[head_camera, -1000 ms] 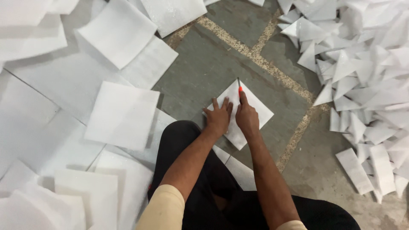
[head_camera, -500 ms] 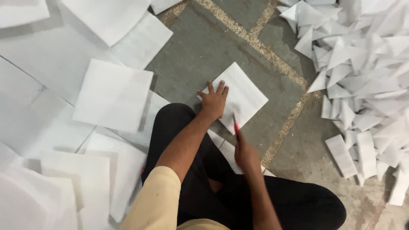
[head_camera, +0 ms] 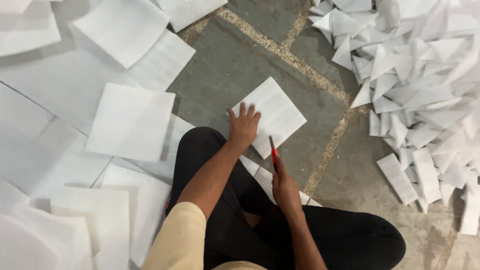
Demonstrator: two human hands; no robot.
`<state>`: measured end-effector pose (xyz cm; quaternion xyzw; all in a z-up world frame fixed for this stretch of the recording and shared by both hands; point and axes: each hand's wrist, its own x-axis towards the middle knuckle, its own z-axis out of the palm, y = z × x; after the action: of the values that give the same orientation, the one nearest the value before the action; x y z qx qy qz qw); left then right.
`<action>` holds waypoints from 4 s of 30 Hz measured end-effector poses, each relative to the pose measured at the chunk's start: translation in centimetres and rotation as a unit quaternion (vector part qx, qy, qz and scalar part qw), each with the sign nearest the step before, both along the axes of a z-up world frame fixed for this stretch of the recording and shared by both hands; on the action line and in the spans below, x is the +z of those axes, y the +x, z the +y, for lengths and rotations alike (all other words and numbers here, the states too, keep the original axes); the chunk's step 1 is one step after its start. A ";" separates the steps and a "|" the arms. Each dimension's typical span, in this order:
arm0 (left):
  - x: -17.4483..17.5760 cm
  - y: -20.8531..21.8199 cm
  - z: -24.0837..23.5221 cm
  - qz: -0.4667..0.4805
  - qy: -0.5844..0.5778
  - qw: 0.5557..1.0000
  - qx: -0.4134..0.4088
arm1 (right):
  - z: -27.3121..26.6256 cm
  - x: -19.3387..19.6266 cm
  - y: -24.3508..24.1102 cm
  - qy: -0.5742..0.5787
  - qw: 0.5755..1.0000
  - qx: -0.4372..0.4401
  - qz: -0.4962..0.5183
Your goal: The person sits on the floor and uses a red utility knife to cut square white foam sheets into smaller pieces. They repeatedly pick up a sheet, cut it along a diagonal line, and place the resulting pieces into a growing pile.
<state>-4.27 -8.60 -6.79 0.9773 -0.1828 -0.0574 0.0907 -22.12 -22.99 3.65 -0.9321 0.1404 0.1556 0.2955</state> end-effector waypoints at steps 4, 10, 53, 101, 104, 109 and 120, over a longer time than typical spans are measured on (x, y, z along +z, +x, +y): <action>4.1 1.5 0.3 0.157 0.026 0.987 0.015 | -0.1 -3.2 7.1 -0.036 0.997 0.009 -0.064; 4.2 0.7 -0.4 0.155 0.038 0.987 0.022 | 0.1 -5.6 16.9 -0.054 0.982 0.063 -0.169; 4.3 0.3 -0.5 0.197 -0.033 0.978 0.054 | 0.8 -2.8 15.5 -0.052 0.995 0.019 -0.086; 3.2 1.1 -0.1 0.135 -0.128 0.980 0.074 | 1.9 -4.1 17.6 -0.068 0.992 0.048 -0.095; 3.4 1.4 -0.3 0.140 -0.120 0.980 0.076 | 1.5 -4.7 17.7 -0.068 0.990 0.059 -0.110; 4.5 0.9 -0.1 0.167 -0.113 0.976 0.077 | 0.3 -3.5 9.2 -0.020 0.976 0.095 -0.196; 1.9 -0.3 -1.3 0.226 -0.181 0.954 0.077 | -3.7 -5.0 -5.0 -0.016 0.998 -0.046 -0.036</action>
<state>-4.59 -9.89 -4.84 0.9168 -0.0895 -0.2361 0.3093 -27.16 -26.73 -1.39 -0.9341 0.1747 0.1057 0.2927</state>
